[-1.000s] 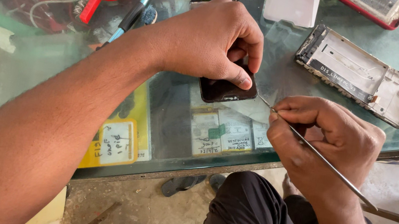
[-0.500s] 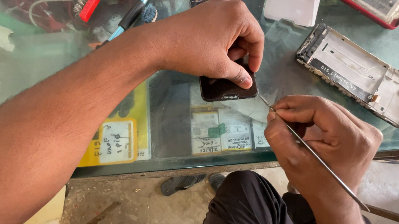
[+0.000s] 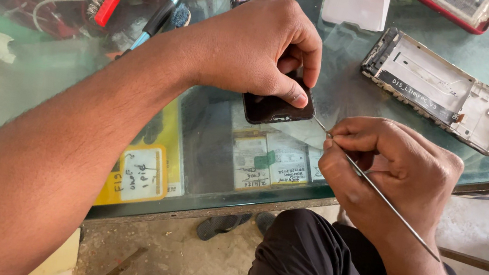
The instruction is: The person uses a metal prying tool to carefully separate the screen assembly from the smartphone frame along the bottom and side edges. The phone is held steady with the left hand while the right hand works the tool along the seam.
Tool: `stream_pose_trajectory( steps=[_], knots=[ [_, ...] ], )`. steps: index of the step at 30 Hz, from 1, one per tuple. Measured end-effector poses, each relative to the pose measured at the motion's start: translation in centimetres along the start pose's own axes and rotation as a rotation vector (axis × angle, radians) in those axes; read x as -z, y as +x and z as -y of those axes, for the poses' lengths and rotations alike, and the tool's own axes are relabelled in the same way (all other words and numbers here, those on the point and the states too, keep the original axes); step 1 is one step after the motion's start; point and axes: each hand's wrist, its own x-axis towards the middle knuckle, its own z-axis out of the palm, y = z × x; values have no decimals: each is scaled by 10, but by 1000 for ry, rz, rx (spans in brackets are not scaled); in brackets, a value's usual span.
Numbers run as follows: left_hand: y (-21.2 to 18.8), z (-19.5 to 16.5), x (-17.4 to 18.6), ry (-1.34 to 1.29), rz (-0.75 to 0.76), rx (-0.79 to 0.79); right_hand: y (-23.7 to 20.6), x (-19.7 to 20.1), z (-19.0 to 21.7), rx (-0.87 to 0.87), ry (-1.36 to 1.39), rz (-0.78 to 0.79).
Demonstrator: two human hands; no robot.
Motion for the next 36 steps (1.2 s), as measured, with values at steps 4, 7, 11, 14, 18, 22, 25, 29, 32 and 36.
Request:
stream_pose_trajectory(
  steps=[4, 7, 11, 14, 18, 22, 25, 29, 32, 36],
  knots=[
    [1, 1, -1, 5, -8, -14, 0, -1, 0, 7, 2, -10],
    [0, 1, -1, 5, -5, 15, 0, 0, 0, -9, 13, 4],
    [2, 2, -1, 16, 2, -1, 0, -1, 1, -11, 52, -8],
    [1, 2, -1, 5, -1, -13, 0, 1, 1, -12, 45, -1],
    [2, 1, 0, 10, -5, -48, 0, 0, 1, -54, 39, -14],
    [0, 1, 0, -1, -1, -13, 0, 1, 1, -30, -13, -6],
    [1, 1, 0, 0, 2, -6, -1, 2, 1, -38, -4, -13],
    [0, 1, -1, 3, -4, -21, -3, 1, -1, -18, -13, -6],
    [1, 1, -1, 4, -4, -19, -2, 1, 0, -15, -11, -19],
    [1, 1, -1, 15, 1, 17, 2, 1, 4, 0, -30, -31]
  ],
)
